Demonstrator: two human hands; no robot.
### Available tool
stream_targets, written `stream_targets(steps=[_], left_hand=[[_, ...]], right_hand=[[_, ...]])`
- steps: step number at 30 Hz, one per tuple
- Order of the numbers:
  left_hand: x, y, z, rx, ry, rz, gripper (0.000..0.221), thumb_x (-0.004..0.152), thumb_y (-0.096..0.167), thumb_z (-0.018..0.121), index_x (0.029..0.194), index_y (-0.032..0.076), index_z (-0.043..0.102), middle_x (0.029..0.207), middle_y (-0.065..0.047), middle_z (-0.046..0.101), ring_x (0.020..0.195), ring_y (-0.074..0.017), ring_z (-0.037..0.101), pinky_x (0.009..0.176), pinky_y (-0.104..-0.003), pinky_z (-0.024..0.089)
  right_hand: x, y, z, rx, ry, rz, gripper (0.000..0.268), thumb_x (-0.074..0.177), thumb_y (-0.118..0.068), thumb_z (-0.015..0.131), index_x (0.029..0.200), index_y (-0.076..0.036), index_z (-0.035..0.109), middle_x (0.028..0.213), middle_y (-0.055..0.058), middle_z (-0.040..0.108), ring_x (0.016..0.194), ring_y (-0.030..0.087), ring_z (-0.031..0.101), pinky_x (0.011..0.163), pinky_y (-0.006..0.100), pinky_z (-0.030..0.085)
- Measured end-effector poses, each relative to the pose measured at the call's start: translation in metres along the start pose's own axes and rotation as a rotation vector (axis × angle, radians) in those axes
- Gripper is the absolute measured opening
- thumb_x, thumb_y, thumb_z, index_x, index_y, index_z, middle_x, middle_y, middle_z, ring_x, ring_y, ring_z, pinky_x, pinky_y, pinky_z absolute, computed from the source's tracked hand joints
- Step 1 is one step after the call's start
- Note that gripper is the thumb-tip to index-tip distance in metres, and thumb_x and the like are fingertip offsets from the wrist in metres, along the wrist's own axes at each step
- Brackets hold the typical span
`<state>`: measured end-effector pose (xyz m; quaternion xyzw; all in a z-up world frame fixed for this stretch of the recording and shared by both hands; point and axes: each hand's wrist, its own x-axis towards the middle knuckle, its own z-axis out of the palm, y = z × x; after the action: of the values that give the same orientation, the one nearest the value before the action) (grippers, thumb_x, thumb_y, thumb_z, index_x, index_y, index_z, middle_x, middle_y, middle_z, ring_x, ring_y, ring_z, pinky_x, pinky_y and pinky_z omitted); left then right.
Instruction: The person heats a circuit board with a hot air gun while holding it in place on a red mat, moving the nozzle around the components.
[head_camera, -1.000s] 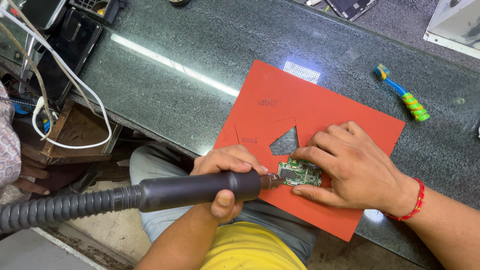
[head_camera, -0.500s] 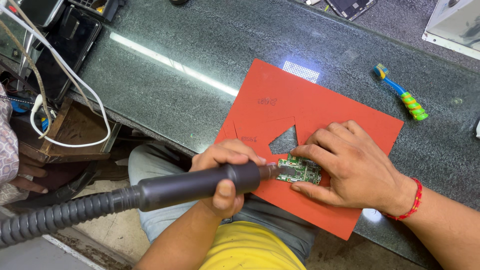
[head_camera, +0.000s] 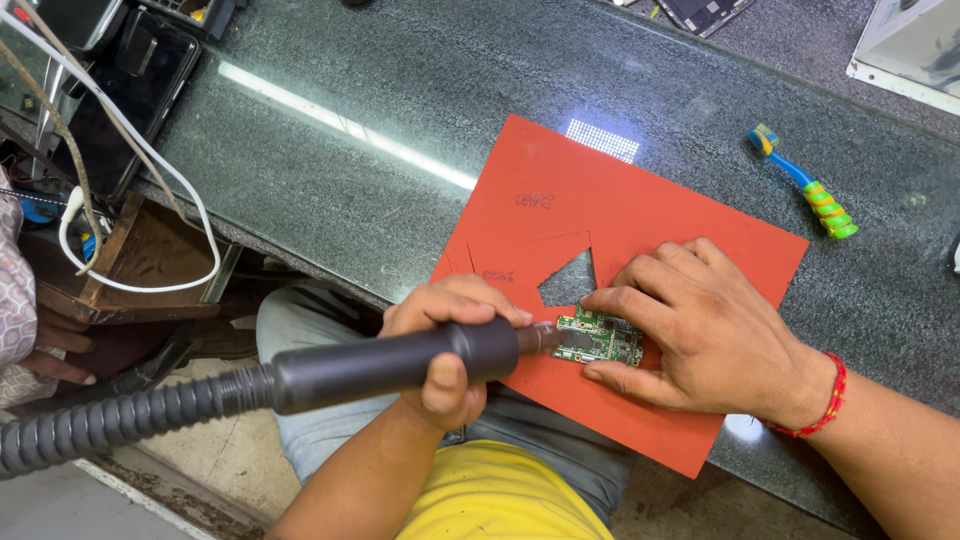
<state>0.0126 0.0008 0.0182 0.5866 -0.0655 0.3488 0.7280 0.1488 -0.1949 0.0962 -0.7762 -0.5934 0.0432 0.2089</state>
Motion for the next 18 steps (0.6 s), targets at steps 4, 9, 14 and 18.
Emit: stream_targets(steps=[4, 9, 14, 18], left_hand=[[0.001, 0.0, 0.0, 0.004, 0.002, -0.027, 0.052, 0.104, 0.052, 0.058, 0.105, 0.0, 0.055, 0.092, -0.022, 0.071, 0.078, -0.0249, 0.074, 0.072, -0.036, 0.064], [0.01, 0.001, 0.003, 0.109, -0.029, -0.01, 0.047, 0.104, 0.047, 0.057, 0.101, 0.0, 0.054, 0.09, -0.019, 0.071, 0.08, -0.0241, 0.073, 0.072, -0.034, 0.061], [0.021, 0.014, 0.009, -0.029, -0.023, -0.052, 0.045, 0.103, 0.044, 0.056, 0.102, -0.001, 0.054, 0.092, -0.018, 0.069, 0.081, -0.0221, 0.069, 0.079, -0.037, 0.06], [0.047, 0.036, 0.013, 0.349, -0.124, 0.117, 0.038, 0.102, 0.043, 0.057, 0.093, 0.006, 0.06, 0.106, -0.015, 0.067, 0.096, -0.023, 0.06, 0.091, -0.037, 0.048]], right_hand=[[-0.002, 0.001, 0.001, 0.001, -0.001, -0.001, 0.048, 0.071, -0.048, 0.082, 0.103, -0.013, 0.072, 0.087, 0.003, 0.062, 0.082, 0.024, 0.058, 0.075, 0.039, 0.041], [-0.007, 0.009, 0.0, 0.068, 0.035, -0.024, 0.05, 0.075, -0.047, 0.082, 0.108, -0.012, 0.071, 0.094, 0.004, 0.064, 0.087, 0.024, 0.06, 0.077, 0.039, 0.044], [-0.012, -0.009, -0.004, 0.176, 0.154, 0.141, 0.039, 0.083, -0.032, 0.083, 0.112, -0.009, 0.069, 0.106, 0.005, 0.069, 0.097, 0.023, 0.066, 0.086, 0.037, 0.053], [-0.001, -0.055, -0.017, 0.126, 0.295, 0.096, 0.066, 0.078, -0.025, 0.085, 0.132, 0.0, 0.057, 0.122, 0.019, 0.065, 0.113, 0.036, 0.063, 0.1, 0.042, 0.05]])
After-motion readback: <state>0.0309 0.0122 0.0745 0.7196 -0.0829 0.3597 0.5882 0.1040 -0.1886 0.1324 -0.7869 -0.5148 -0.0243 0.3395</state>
